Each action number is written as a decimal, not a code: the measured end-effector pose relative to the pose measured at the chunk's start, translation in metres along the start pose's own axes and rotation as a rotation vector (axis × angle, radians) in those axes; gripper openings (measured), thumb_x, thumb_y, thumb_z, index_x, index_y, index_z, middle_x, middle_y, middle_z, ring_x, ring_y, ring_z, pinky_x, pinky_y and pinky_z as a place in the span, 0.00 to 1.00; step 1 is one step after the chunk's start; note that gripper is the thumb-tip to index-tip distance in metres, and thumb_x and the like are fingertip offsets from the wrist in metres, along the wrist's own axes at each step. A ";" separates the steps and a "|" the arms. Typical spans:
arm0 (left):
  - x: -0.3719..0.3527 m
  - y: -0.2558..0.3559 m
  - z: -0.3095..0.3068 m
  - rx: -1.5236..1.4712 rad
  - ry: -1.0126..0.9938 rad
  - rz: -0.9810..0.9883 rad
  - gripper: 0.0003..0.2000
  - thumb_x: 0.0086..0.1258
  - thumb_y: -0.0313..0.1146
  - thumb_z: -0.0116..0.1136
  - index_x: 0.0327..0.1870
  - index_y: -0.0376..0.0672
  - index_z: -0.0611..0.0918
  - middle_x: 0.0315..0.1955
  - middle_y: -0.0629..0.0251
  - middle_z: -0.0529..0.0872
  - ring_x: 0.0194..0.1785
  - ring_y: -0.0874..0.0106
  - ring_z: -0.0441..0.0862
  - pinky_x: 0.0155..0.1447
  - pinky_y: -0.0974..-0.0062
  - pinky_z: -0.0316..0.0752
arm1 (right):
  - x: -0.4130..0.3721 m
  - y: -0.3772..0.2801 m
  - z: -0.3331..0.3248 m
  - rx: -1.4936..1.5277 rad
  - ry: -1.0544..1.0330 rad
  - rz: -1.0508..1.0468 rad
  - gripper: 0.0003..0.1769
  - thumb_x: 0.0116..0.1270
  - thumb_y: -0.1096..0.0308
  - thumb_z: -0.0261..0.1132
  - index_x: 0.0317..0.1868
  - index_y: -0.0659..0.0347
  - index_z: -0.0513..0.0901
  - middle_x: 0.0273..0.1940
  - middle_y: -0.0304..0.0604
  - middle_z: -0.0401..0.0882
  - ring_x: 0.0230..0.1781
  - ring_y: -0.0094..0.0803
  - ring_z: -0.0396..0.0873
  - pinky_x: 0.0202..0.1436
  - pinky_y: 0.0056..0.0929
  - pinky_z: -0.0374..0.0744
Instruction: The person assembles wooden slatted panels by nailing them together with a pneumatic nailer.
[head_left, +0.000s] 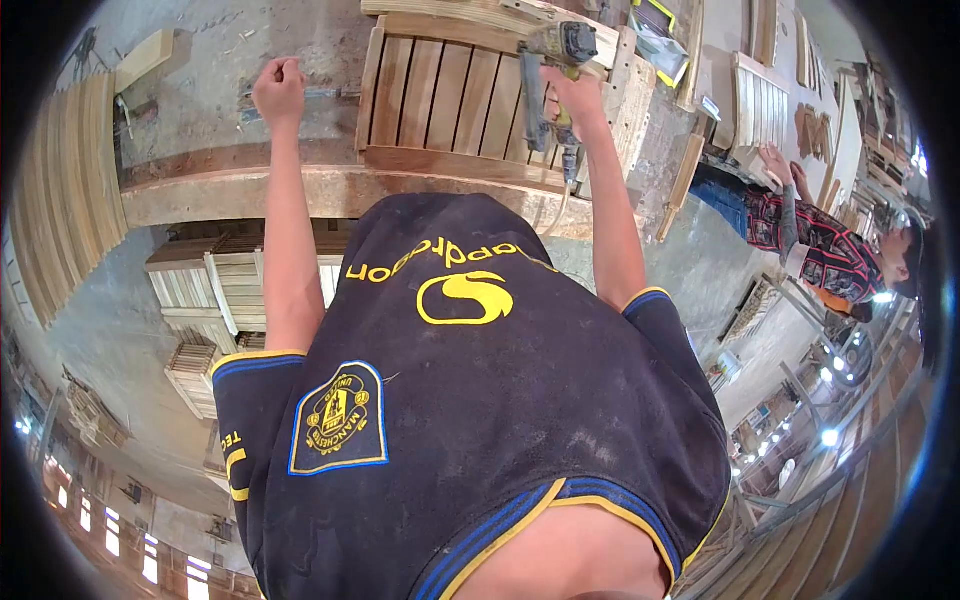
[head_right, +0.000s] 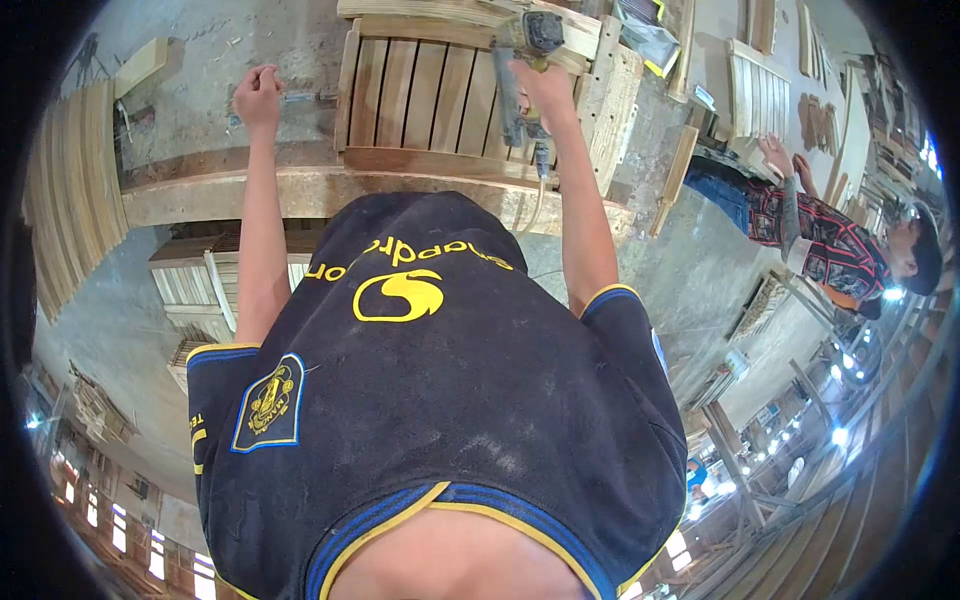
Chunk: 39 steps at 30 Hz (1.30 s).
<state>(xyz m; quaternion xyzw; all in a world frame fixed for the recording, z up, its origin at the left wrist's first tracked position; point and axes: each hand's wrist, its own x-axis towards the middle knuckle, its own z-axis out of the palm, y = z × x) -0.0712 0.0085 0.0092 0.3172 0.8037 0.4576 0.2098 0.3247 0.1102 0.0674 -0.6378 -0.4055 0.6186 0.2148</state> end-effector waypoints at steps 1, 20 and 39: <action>-0.001 0.004 -0.001 0.025 -0.006 -0.009 0.10 0.62 0.33 0.53 0.32 0.39 0.85 0.17 0.68 0.83 0.22 0.80 0.79 0.31 0.80 0.72 | 0.002 -0.004 0.011 -0.003 -0.010 -0.003 0.08 0.62 0.67 0.67 0.33 0.60 0.76 0.19 0.33 0.67 0.13 0.21 0.63 0.15 0.25 0.63; 0.003 -0.020 0.008 0.043 0.093 -0.003 0.10 0.59 0.39 0.55 0.31 0.47 0.86 0.22 0.65 0.85 0.28 0.70 0.83 0.36 0.73 0.75 | 0.022 -0.049 0.107 -0.086 -0.282 0.005 0.11 0.59 0.68 0.67 0.32 0.63 0.73 0.18 0.35 0.68 0.13 0.23 0.65 0.15 0.27 0.64; 0.005 0.024 -0.014 0.439 -0.363 0.001 0.16 0.63 0.39 0.51 0.23 0.34 0.75 0.18 0.53 0.77 0.24 0.58 0.75 0.32 0.59 0.68 | -0.106 0.030 0.122 -1.207 -0.630 -0.441 0.24 0.49 0.69 0.67 0.48 0.61 0.71 0.32 0.55 0.81 0.35 0.54 0.80 0.38 0.48 0.78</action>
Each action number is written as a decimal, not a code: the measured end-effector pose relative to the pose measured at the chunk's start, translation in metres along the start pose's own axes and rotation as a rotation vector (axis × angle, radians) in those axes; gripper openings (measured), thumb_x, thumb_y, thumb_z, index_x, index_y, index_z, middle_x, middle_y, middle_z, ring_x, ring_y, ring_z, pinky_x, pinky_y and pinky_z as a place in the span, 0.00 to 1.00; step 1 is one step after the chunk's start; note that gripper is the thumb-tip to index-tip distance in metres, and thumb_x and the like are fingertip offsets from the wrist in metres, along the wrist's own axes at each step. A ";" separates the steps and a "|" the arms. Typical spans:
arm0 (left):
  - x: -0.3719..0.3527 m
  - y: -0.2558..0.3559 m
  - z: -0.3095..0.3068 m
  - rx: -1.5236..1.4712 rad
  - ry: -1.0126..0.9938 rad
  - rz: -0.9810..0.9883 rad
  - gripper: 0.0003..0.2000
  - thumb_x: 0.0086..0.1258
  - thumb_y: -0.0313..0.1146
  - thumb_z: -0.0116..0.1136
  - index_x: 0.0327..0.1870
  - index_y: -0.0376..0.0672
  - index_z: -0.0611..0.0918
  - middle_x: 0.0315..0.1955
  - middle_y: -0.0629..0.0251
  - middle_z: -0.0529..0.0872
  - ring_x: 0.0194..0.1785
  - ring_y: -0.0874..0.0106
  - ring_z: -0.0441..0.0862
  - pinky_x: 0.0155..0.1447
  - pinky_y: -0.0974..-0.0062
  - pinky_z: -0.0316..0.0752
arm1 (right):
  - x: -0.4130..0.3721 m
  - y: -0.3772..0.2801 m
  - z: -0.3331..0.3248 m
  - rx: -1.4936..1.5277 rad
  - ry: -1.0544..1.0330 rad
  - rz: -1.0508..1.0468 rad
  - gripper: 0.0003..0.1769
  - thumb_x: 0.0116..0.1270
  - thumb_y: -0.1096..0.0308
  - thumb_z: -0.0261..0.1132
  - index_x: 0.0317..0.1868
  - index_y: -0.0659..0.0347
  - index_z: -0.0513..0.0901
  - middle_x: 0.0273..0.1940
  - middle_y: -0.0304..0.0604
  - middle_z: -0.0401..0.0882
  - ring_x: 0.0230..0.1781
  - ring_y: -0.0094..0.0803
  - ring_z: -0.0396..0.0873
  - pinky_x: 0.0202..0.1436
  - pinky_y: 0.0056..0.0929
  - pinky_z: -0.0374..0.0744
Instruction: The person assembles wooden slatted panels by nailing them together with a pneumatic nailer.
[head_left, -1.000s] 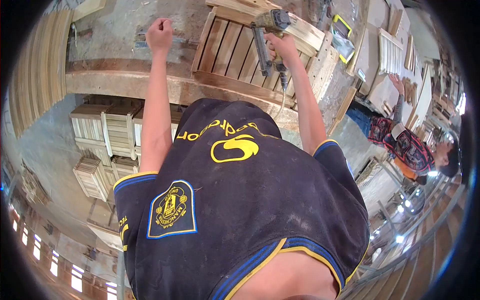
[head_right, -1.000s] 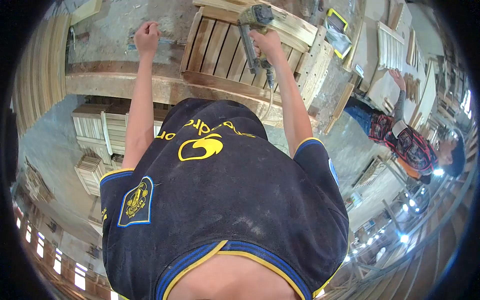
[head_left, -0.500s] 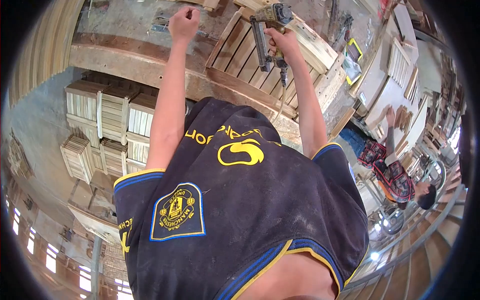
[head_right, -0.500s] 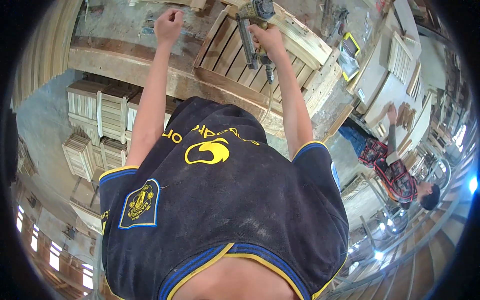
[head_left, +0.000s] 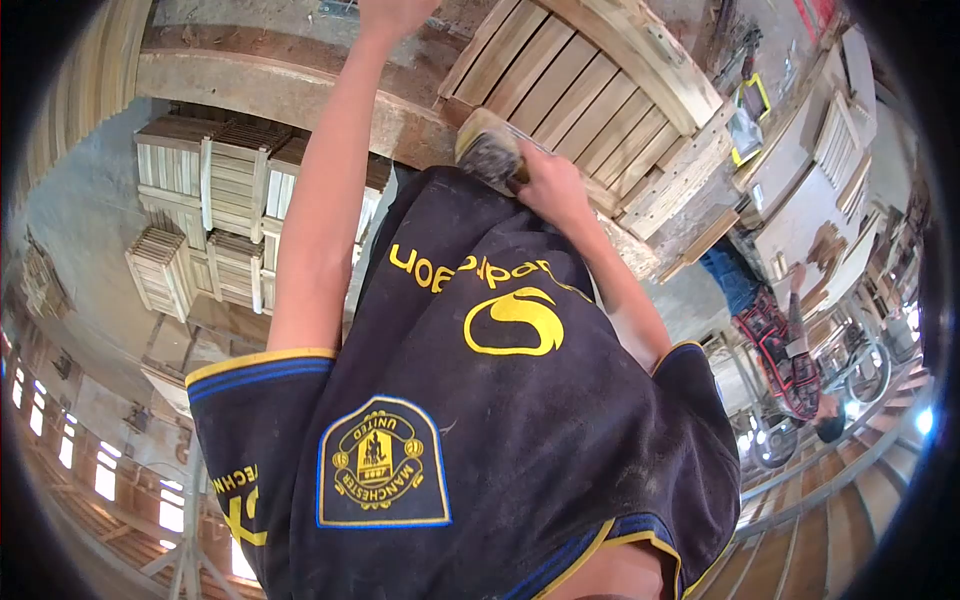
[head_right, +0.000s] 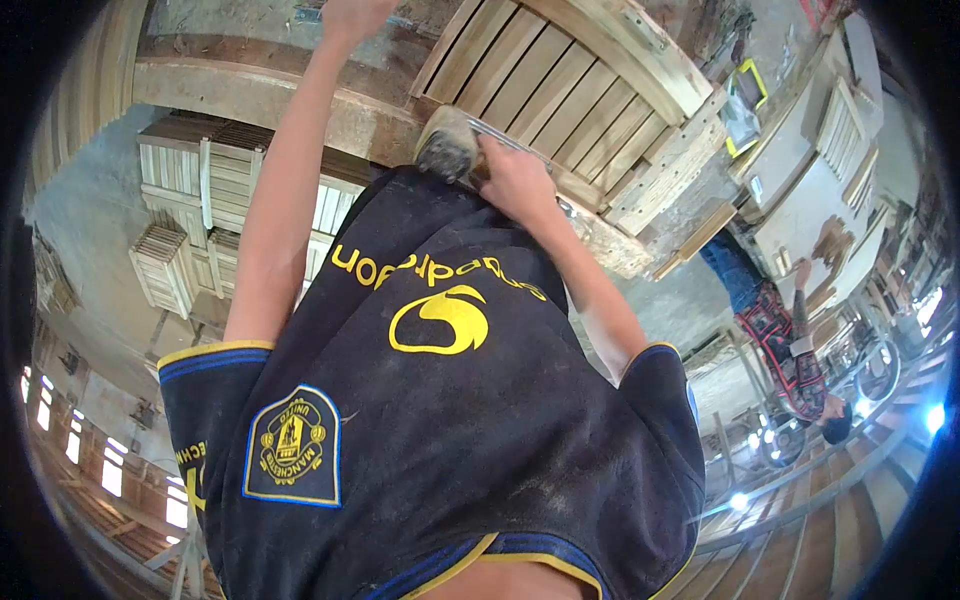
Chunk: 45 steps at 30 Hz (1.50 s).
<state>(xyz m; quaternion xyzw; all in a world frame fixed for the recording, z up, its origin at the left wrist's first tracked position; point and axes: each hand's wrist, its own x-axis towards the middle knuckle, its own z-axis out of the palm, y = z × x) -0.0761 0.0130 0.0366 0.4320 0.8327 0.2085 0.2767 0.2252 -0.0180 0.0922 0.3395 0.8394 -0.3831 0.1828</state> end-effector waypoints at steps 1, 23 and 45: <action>-0.002 0.001 0.001 -0.031 0.042 -0.016 0.16 0.63 0.39 0.51 0.22 0.34 0.75 0.18 0.53 0.76 0.24 0.58 0.75 0.31 0.59 0.67 | -0.001 -0.002 0.010 -0.009 0.022 -0.071 0.26 0.49 0.68 0.68 0.49 0.61 0.70 0.33 0.53 0.81 0.34 0.53 0.80 0.37 0.47 0.78; 0.006 0.004 0.007 -0.154 0.169 0.023 0.15 0.61 0.37 0.53 0.21 0.34 0.69 0.13 0.57 0.68 0.18 0.64 0.65 0.27 0.63 0.60 | -0.039 0.014 0.026 -0.004 0.002 0.071 0.29 0.47 0.69 0.66 0.52 0.60 0.69 0.37 0.54 0.81 0.35 0.51 0.81 0.38 0.46 0.79; 0.024 -0.042 0.021 -0.265 0.142 0.065 0.10 0.62 0.42 0.57 0.32 0.48 0.86 0.12 0.75 0.72 0.17 0.81 0.68 0.25 0.77 0.62 | -0.140 0.107 0.033 0.007 0.094 0.410 0.26 0.49 0.65 0.65 0.51 0.54 0.72 0.30 0.54 0.81 0.32 0.54 0.80 0.36 0.50 0.78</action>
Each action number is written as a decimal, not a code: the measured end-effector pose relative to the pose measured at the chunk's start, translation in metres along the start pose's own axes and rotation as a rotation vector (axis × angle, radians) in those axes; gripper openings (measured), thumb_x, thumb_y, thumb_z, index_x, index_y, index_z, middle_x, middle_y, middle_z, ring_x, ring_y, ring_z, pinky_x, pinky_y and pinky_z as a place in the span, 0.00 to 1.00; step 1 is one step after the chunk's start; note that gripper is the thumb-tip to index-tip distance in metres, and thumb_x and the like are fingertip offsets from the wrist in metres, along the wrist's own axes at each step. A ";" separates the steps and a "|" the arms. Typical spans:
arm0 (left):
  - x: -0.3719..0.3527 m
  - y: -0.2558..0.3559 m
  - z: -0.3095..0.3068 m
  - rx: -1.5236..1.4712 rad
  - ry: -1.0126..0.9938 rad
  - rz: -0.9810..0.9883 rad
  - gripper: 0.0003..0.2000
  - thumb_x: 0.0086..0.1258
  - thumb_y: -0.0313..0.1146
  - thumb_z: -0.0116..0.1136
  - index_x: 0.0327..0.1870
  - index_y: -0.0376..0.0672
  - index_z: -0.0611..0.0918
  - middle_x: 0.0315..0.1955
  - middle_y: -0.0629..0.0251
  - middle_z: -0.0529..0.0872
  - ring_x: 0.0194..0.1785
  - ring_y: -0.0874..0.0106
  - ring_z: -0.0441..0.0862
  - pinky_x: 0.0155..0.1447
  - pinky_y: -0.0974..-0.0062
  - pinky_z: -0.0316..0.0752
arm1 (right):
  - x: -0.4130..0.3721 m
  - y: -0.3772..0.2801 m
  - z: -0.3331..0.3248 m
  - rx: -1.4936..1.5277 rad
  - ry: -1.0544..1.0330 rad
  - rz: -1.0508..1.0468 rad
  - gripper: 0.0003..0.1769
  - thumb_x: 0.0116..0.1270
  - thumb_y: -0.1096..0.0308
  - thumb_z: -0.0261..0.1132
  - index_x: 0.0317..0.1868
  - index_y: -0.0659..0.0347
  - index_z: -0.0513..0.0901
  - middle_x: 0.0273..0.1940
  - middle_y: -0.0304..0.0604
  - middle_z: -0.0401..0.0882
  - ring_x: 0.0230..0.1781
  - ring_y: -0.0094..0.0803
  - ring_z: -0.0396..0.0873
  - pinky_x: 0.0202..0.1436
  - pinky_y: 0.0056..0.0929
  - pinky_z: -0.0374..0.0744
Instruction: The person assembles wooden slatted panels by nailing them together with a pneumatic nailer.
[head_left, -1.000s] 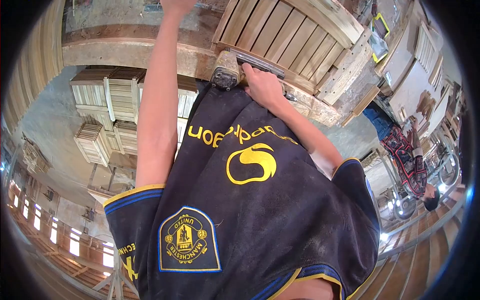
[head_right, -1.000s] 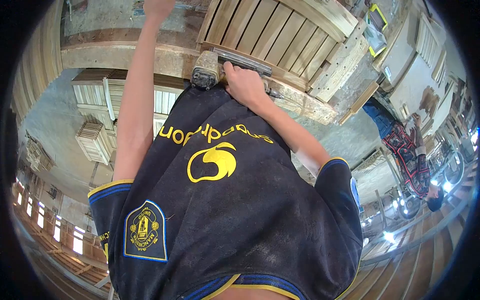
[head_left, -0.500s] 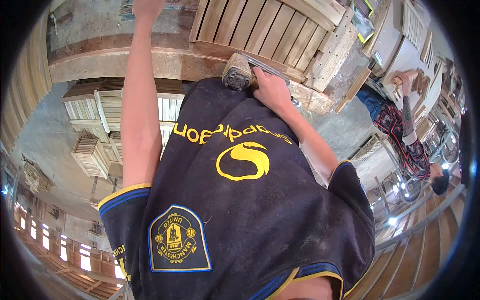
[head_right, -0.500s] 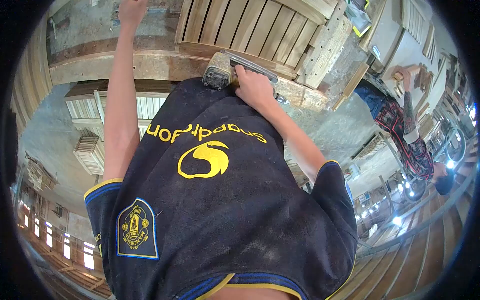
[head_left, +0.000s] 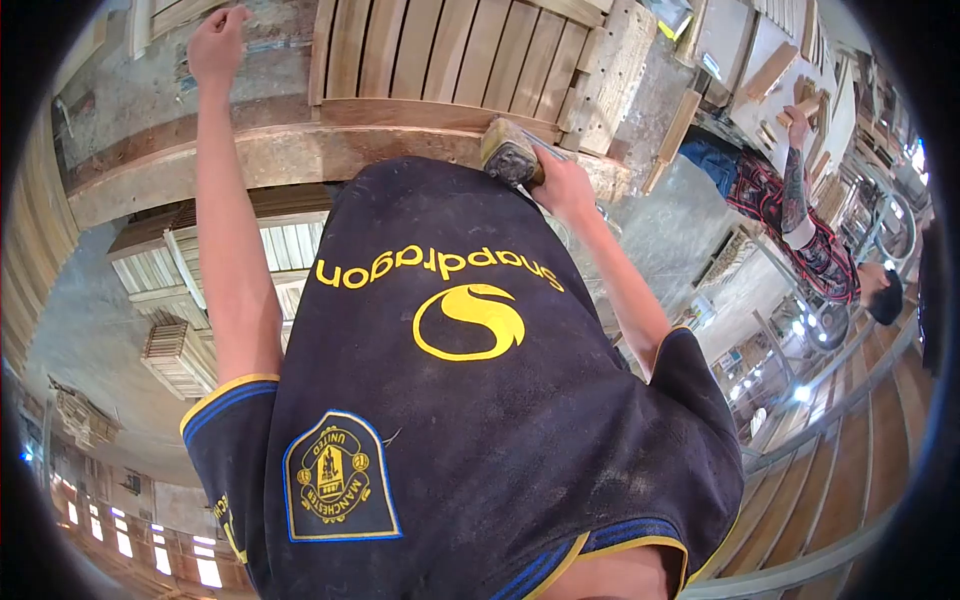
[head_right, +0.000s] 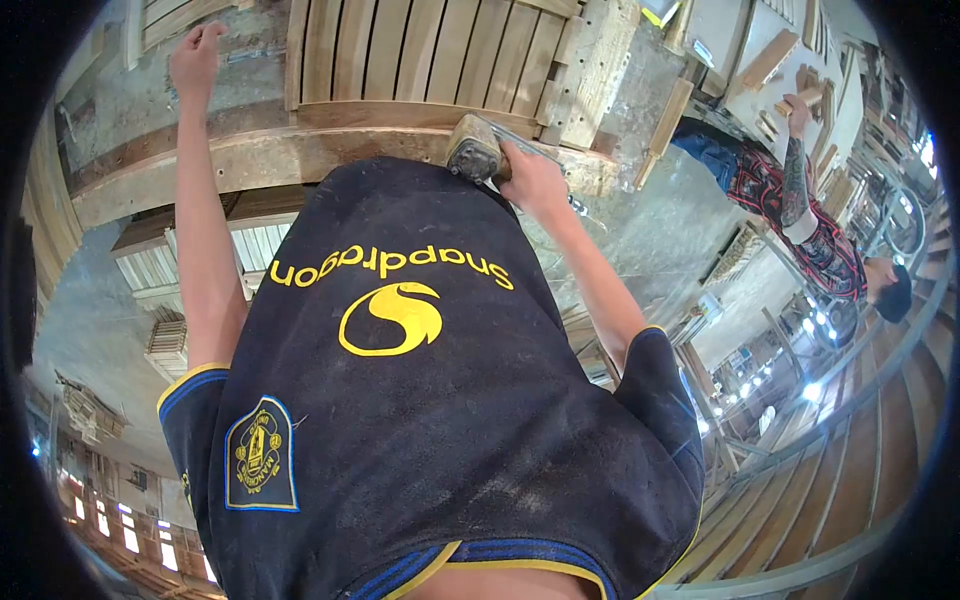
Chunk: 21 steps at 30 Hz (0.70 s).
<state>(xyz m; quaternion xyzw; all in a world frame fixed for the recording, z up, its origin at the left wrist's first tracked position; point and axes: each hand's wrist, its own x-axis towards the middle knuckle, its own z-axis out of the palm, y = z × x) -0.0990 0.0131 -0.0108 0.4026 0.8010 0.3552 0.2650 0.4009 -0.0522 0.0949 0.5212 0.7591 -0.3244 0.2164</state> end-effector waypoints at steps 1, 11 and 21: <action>-0.001 0.000 0.000 -0.028 0.001 -0.026 0.11 0.63 0.43 0.57 0.32 0.48 0.86 0.12 0.75 0.72 0.17 0.82 0.68 0.25 0.78 0.62 | 0.000 0.002 0.000 0.007 0.008 0.003 0.25 0.49 0.63 0.65 0.51 0.53 0.72 0.29 0.54 0.81 0.33 0.54 0.80 0.36 0.50 0.78; -0.003 0.008 -0.001 -0.048 0.067 -0.094 0.12 0.63 0.43 0.56 0.33 0.48 0.88 0.18 0.73 0.80 0.20 0.83 0.74 0.30 0.80 0.72 | -0.018 0.036 -0.003 -0.001 0.024 0.139 0.28 0.51 0.58 0.68 0.54 0.51 0.74 0.30 0.54 0.82 0.34 0.53 0.81 0.39 0.49 0.79; -0.009 0.001 0.008 -0.209 0.213 -0.084 0.10 0.63 0.37 0.58 0.30 0.42 0.87 0.16 0.74 0.75 0.18 0.83 0.69 0.25 0.81 0.69 | -0.026 0.065 -0.003 0.037 0.034 0.216 0.28 0.50 0.58 0.68 0.54 0.50 0.75 0.33 0.54 0.83 0.35 0.54 0.81 0.40 0.48 0.79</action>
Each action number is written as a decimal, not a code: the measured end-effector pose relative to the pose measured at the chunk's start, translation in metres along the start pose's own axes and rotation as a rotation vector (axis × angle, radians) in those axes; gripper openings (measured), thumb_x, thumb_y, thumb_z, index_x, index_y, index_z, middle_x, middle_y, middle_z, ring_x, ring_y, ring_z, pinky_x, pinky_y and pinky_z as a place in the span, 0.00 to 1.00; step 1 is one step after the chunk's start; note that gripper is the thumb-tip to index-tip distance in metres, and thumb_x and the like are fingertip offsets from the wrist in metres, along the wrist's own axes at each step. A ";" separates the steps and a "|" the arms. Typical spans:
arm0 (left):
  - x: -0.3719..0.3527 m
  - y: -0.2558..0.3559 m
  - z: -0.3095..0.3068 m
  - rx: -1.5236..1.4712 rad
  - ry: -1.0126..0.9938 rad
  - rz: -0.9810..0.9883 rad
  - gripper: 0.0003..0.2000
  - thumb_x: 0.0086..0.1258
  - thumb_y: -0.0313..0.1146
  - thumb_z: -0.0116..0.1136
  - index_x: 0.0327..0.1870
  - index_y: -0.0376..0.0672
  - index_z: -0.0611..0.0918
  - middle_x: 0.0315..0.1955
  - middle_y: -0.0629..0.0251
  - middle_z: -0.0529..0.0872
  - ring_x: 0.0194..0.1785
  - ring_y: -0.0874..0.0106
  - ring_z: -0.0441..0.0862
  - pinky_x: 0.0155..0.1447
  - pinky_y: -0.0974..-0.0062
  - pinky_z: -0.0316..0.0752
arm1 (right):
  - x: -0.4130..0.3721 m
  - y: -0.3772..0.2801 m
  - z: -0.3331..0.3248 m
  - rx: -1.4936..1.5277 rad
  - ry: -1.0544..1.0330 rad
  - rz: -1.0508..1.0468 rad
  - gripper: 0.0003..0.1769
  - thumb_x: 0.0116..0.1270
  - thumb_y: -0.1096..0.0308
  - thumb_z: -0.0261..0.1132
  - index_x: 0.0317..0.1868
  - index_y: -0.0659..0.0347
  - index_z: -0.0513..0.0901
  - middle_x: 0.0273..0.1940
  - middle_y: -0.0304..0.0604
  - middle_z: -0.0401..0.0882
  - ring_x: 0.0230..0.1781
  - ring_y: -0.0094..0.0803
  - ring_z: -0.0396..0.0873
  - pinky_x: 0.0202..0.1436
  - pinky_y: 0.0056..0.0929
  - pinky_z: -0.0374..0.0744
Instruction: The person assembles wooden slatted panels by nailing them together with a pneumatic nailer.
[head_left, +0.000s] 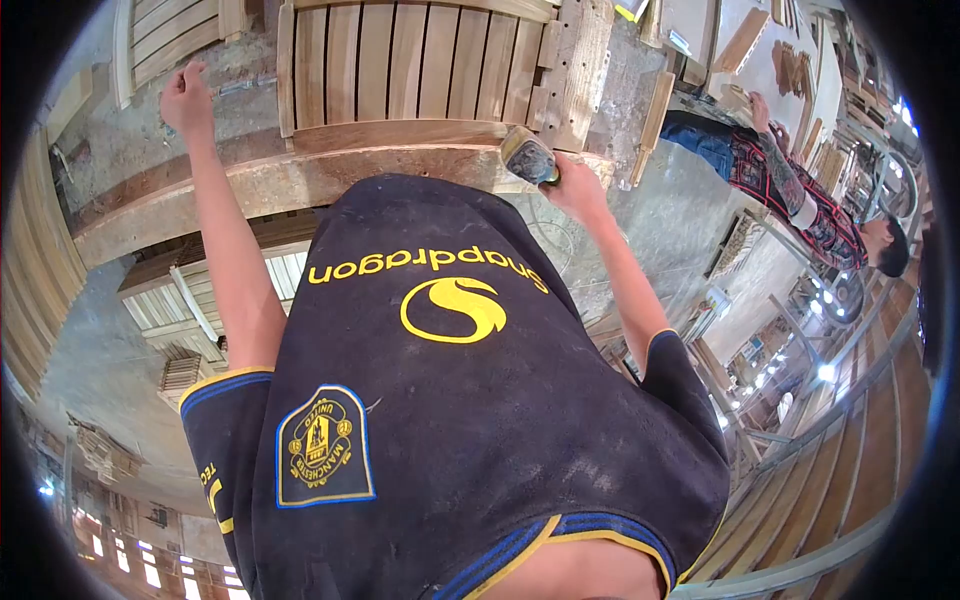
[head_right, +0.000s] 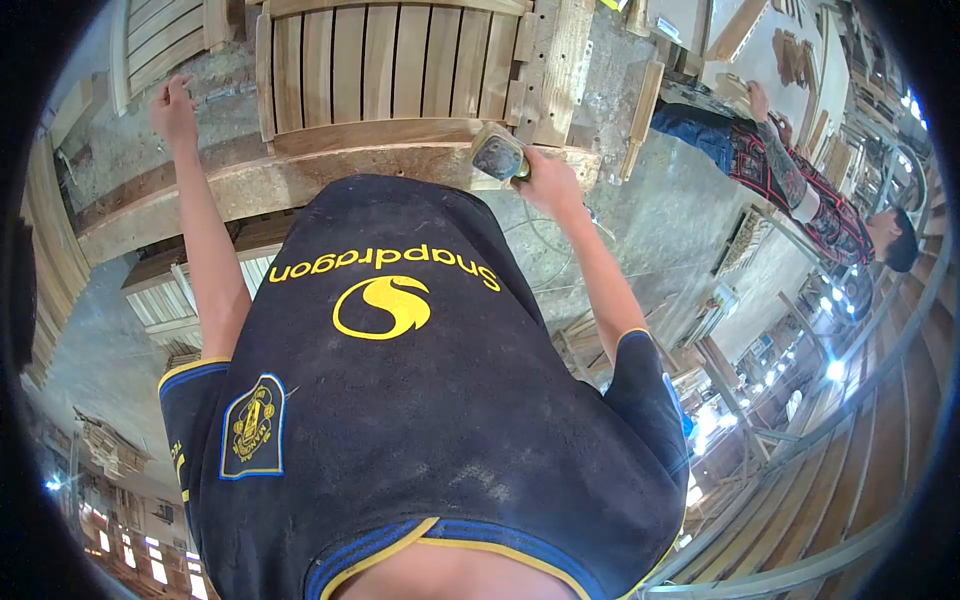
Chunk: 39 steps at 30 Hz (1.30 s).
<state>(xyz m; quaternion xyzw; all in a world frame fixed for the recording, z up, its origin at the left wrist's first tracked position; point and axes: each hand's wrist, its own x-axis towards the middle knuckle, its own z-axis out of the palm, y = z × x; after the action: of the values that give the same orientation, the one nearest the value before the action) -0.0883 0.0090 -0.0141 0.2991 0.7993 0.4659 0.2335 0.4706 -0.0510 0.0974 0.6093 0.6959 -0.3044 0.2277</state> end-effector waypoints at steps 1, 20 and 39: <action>-0.002 0.001 0.000 -0.020 0.035 -0.012 0.09 0.63 0.36 0.58 0.30 0.41 0.87 0.16 0.73 0.76 0.18 0.82 0.70 0.25 0.80 0.69 | -0.003 0.003 -0.002 0.056 0.046 0.004 0.26 0.50 0.58 0.68 0.52 0.53 0.77 0.32 0.54 0.82 0.34 0.53 0.81 0.39 0.46 0.79; -0.003 0.016 0.000 0.051 0.061 -0.037 0.09 0.64 0.33 0.55 0.33 0.38 0.85 0.14 0.68 0.78 0.19 0.81 0.72 0.26 0.81 0.64 | 0.013 0.057 -0.026 0.041 0.057 -0.197 0.27 0.48 0.58 0.70 0.52 0.50 0.79 0.30 0.52 0.82 0.32 0.51 0.81 0.38 0.45 0.79; 0.011 -0.007 -0.012 0.614 -0.131 0.123 0.15 0.63 0.42 0.56 0.36 0.38 0.84 0.20 0.60 0.82 0.29 0.70 0.80 0.39 0.74 0.73 | 0.043 0.111 -0.047 0.512 0.442 0.248 0.21 0.48 0.61 0.68 0.38 0.69 0.80 0.25 0.48 0.81 0.26 0.37 0.81 0.34 0.34 0.77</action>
<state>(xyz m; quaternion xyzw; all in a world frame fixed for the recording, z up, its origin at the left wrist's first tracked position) -0.1063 0.0067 -0.0158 0.4328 0.8663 0.1958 0.1548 0.5760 0.0203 0.0853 0.7776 0.5503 -0.2997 -0.0529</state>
